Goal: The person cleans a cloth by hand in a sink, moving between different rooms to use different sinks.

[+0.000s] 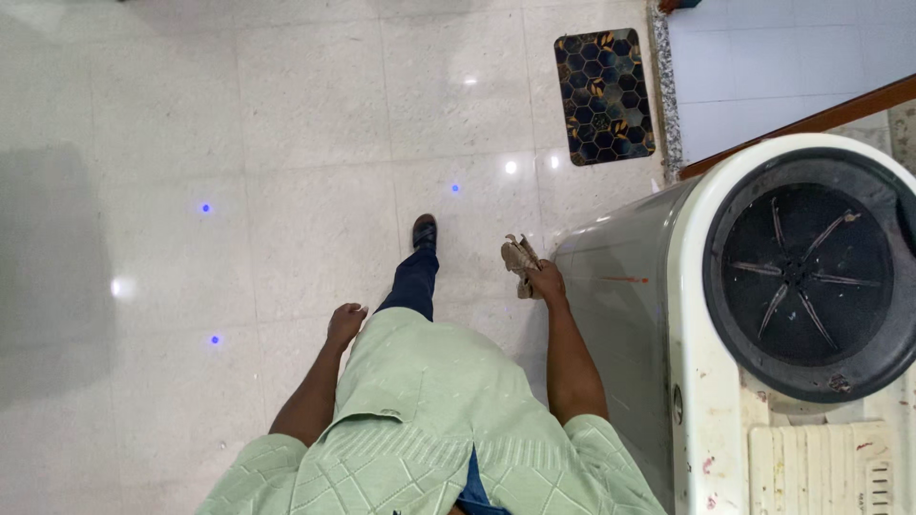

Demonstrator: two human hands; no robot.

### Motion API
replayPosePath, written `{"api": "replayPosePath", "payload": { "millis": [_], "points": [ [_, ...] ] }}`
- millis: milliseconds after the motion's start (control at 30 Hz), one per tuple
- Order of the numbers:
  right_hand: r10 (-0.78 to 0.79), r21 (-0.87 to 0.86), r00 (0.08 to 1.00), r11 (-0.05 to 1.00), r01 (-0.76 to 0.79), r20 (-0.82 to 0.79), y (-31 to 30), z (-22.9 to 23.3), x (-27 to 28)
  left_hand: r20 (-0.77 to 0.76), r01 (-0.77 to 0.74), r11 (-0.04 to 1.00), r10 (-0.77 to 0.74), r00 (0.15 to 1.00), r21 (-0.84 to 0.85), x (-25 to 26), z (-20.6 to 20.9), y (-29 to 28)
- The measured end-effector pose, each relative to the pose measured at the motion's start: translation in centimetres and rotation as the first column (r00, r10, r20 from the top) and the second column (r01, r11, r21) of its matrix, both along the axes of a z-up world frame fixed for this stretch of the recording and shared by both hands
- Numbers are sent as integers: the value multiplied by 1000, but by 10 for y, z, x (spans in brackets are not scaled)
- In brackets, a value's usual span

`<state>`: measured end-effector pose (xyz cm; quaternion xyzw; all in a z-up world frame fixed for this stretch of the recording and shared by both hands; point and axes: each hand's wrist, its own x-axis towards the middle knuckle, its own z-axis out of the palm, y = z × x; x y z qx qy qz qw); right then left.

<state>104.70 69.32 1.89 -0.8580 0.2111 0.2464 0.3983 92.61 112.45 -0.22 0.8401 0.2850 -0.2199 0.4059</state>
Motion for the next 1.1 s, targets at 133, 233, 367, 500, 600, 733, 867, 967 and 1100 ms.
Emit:
{"api": "replayPosePath", "payload": {
  "millis": [133,233,367,500,600,733,867,967,1100],
  "points": [
    [-127,19,992,992,127,-4,-2,-16,63,-64,262,958,-256,965,117,91,22,12],
    [-141,1,977,990,143,-159,0,-11,74,-138,550,815,-533,835,184,162,42,27],
    [-300,-14,856,946,325,-422,14,7,87,-133,352,936,-351,927,-11,261,53,37],
    [-323,14,823,928,372,-467,30,26,102,-71,416,906,-412,909,77,375,44,34],
    [-349,28,816,913,407,-461,28,37,142,-286,346,938,-337,897,-21,480,29,15],
    [-383,29,809,898,440,-446,-4,47,202,-310,-135,978,81,947,-156,611,3,-53],
    [-405,14,816,893,451,-413,-59,51,280,176,483,871,-492,853,94,706,-8,-152],
    [-404,3,836,900,436,-372,-116,56,343,272,548,836,-536,799,38,749,3,-221],
    [-418,-79,857,907,414,-301,-203,43,417,166,583,785,-616,770,210,783,20,-280]
  ]
}}
